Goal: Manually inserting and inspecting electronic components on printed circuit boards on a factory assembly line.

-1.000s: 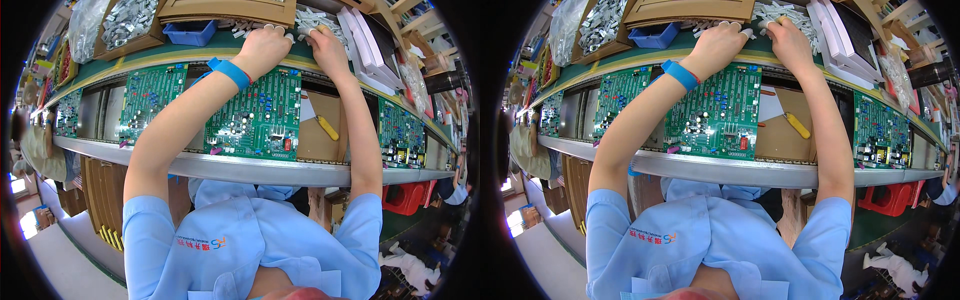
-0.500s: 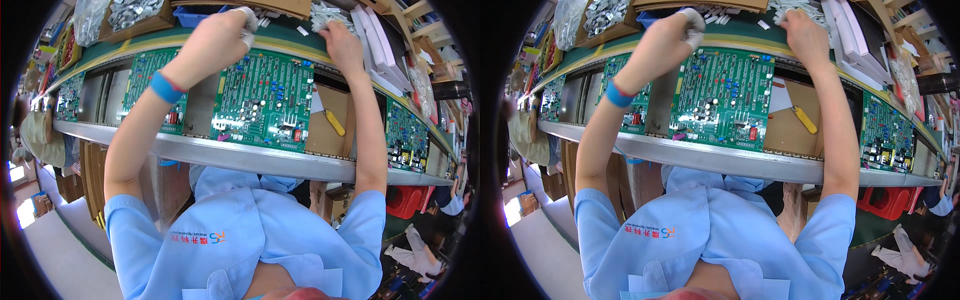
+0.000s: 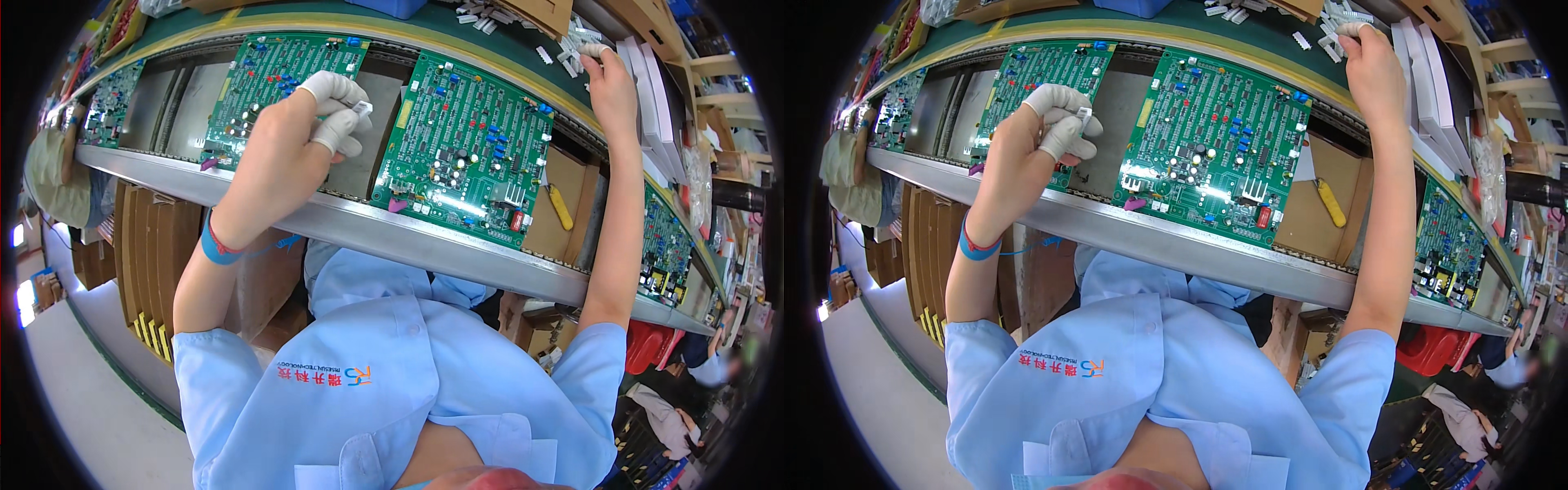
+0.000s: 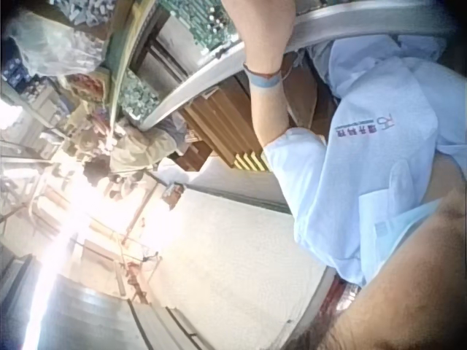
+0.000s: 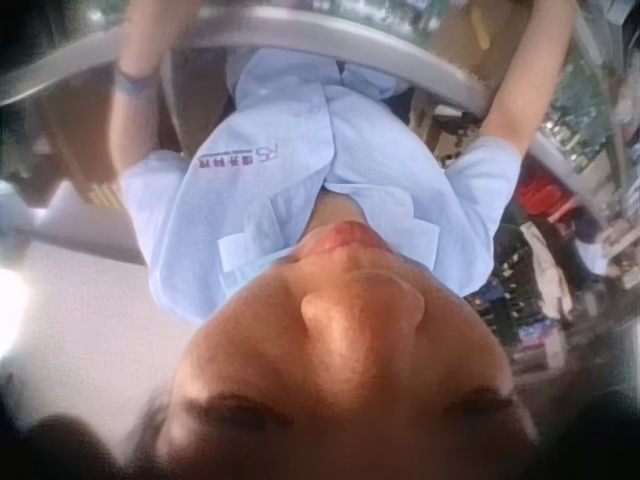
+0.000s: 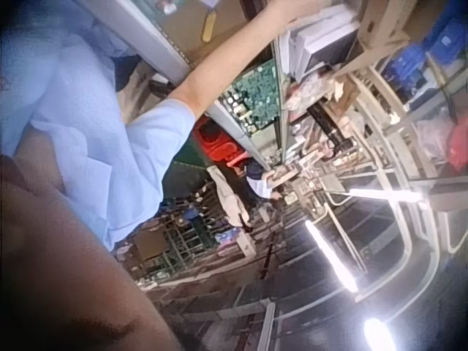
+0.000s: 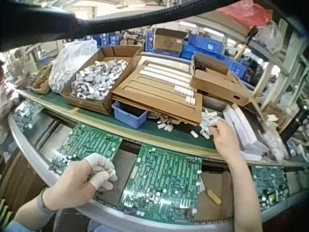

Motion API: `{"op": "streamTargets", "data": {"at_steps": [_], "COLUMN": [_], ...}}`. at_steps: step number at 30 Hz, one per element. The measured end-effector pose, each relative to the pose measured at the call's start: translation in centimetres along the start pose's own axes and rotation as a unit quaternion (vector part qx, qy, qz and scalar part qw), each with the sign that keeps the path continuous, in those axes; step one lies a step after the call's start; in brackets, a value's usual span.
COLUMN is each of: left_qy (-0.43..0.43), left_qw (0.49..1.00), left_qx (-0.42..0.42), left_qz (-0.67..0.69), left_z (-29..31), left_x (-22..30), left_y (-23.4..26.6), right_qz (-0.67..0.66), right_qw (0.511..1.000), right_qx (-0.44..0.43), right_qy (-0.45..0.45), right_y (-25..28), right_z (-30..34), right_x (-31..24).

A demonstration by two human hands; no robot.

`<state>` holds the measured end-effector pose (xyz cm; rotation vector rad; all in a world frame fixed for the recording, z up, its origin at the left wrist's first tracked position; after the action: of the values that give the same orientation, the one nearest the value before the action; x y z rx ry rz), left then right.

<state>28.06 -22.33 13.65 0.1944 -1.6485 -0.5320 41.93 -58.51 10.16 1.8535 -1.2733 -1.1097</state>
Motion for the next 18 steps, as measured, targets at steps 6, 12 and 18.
{"op": "streamTargets", "data": {"at_steps": [6, 12, 18], "left_qy": [0.003, 0.007, -0.02], "left_qw": [0.999, 0.997, 0.999], "left_qx": [-0.019, -0.034, -0.018], "left_qz": [0.05, 0.074, 0.044], "left_z": [0.6, 0.9, 1.5], "left_x": [-0.6, -0.6, -1.3], "left_y": [-0.4, -0.4, -0.2], "right_qz": [-0.126, -0.048, -0.009], "right_qw": [0.986, 0.982, 0.977], "right_qx": [-0.086, -0.131, -0.16], "right_qy": [0.069, 0.127, 0.138], "right_y": [0.5, -2.2, -3.0], "right_z": [2.8, 3.0, 3.0], "right_x": [-9.3, -12.8, -13.0]}}
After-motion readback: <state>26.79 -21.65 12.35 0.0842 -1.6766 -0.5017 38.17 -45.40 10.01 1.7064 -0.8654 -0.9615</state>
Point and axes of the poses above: each hand's wrist, its own z-axis away from the middle knuckle, its own y-axis out of the back of the hand, x = y × z, the point moved 2 cm from there along -z, towards the middle knuckle, and after that the axes turned 9 degrees about -y, right-handed, at the moved point
